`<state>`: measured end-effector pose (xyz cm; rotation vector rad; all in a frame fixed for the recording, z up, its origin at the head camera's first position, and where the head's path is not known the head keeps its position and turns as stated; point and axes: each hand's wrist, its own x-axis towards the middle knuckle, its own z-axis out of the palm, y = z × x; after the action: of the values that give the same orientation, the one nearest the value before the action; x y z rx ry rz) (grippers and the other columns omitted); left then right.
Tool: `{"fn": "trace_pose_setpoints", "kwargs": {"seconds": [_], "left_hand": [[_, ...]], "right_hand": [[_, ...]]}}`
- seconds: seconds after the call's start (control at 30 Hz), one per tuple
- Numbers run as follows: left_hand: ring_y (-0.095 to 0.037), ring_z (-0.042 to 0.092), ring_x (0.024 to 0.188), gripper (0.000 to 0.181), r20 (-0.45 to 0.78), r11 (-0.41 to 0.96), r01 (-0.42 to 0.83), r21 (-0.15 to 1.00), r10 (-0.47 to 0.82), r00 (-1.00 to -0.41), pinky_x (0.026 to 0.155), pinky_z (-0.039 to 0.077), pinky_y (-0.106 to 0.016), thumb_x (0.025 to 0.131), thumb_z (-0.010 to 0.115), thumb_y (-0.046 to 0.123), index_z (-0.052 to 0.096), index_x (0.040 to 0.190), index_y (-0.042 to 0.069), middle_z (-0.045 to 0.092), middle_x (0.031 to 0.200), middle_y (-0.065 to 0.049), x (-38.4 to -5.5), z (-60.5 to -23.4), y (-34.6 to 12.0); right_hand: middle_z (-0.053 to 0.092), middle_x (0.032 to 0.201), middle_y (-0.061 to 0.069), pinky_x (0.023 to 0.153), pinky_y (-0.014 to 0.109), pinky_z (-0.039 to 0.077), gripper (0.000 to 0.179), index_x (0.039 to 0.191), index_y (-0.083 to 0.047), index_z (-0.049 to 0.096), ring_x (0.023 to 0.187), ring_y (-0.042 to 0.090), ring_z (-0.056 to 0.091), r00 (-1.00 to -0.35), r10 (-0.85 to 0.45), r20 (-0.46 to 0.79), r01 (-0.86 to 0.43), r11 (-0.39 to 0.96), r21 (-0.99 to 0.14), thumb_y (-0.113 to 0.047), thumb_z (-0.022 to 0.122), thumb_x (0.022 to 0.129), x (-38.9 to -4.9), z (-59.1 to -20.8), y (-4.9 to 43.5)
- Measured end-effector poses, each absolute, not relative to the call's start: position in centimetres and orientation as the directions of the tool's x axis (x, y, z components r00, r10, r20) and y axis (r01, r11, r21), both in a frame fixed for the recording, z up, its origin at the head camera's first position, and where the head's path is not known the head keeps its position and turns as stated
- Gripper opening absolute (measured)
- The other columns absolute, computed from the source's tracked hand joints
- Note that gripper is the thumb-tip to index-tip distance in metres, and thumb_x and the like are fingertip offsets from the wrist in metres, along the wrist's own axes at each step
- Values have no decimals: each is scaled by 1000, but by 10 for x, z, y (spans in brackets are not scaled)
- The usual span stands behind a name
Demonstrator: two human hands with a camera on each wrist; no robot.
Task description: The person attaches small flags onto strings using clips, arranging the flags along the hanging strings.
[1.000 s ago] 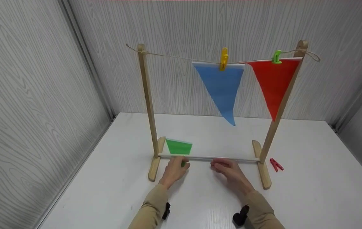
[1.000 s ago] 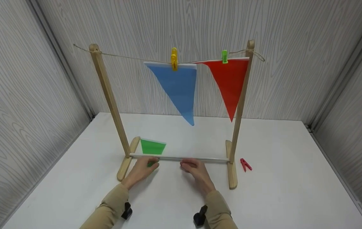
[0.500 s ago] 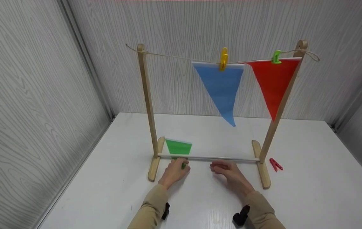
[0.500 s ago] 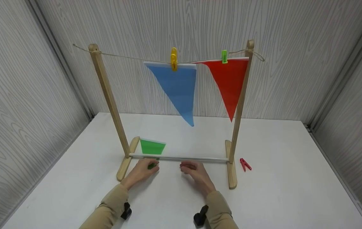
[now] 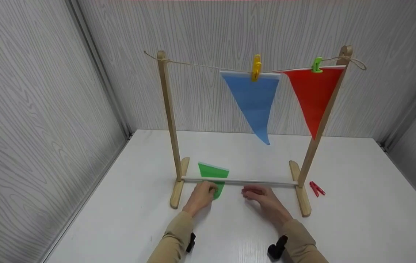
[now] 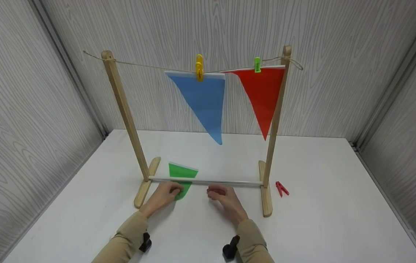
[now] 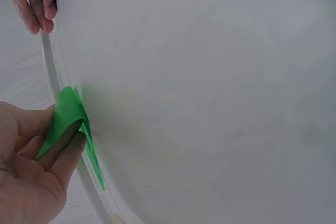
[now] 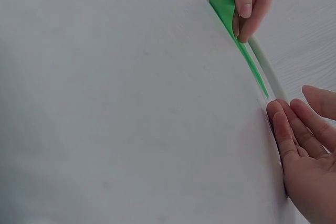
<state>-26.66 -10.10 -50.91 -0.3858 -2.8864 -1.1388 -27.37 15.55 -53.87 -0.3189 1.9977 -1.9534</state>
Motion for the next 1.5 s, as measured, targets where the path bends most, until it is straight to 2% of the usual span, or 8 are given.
{"fn": "trace_pose_setpoints", "kwargs": {"seconds": [0.23,0.4,0.53,0.73,1.0,1.27,1.4,1.5], "left_hand": [[-25,66,100,24,97,647,242,723,252,-963,93,55,-48,98,52,-3,70,113,-8,72,109,-18,-268,-506,-102],[-30,70,105,27,69,593,226,773,275,-959,95,56,-48,99,48,-4,68,117,-10,72,113,-21,-268,-505,-102],[-31,70,105,27,73,588,244,771,300,-951,94,56,-48,98,48,-6,68,116,-9,72,112,-21,-269,-505,-103],[-32,67,108,29,67,644,281,711,337,-939,95,55,-47,91,61,-6,67,120,-9,71,117,-21,-268,-508,-103],[-32,53,121,46,-53,692,192,695,316,-947,108,44,-53,84,80,10,65,127,-1,62,129,-17,-265,-508,-105],[-35,47,133,61,-62,708,242,663,375,-925,112,40,-54,76,89,18,65,130,3,55,144,-16,-265,-508,-106],[-36,45,137,67,-61,724,302,620,429,-901,115,39,-53,74,91,24,64,133,4,53,147,-14,-266,-507,-106],[-36,40,143,76,-90,726,313,613,458,-884,119,35,-53,74,91,26,58,139,5,46,153,-14,-265,-507,-107]], "right_hand": [[60,135,24,98,22,52,48,139,10,51,113,14,66,-922,-380,-78,64,50,-997,-17,62,101,-275,-540,156],[62,133,25,97,23,53,47,137,11,52,111,13,66,-922,-380,-68,55,46,-997,-16,62,101,-275,-539,156],[61,134,26,98,24,53,48,138,11,51,111,13,66,-922,-383,-62,47,47,-998,-17,62,101,-275,-540,157],[60,135,25,99,23,51,49,138,11,51,114,15,65,-921,-385,-55,47,29,-998,-18,63,100,-274,-540,157],[60,135,25,99,22,50,50,138,11,50,112,12,65,-920,-389,-54,46,30,-998,-18,63,100,-274,-541,157],[60,136,26,100,24,50,50,138,10,51,113,13,66,-923,-378,-69,54,51,-997,-19,64,100,-275,-541,157],[60,136,25,101,24,50,50,138,10,52,114,14,65,-924,-376,-72,54,57,-997,-20,64,100,-275,-541,157],[61,135,22,101,24,50,50,138,8,52,114,13,65,-925,-372,-79,61,62,-996,-20,65,99,-275,-541,157]]}}
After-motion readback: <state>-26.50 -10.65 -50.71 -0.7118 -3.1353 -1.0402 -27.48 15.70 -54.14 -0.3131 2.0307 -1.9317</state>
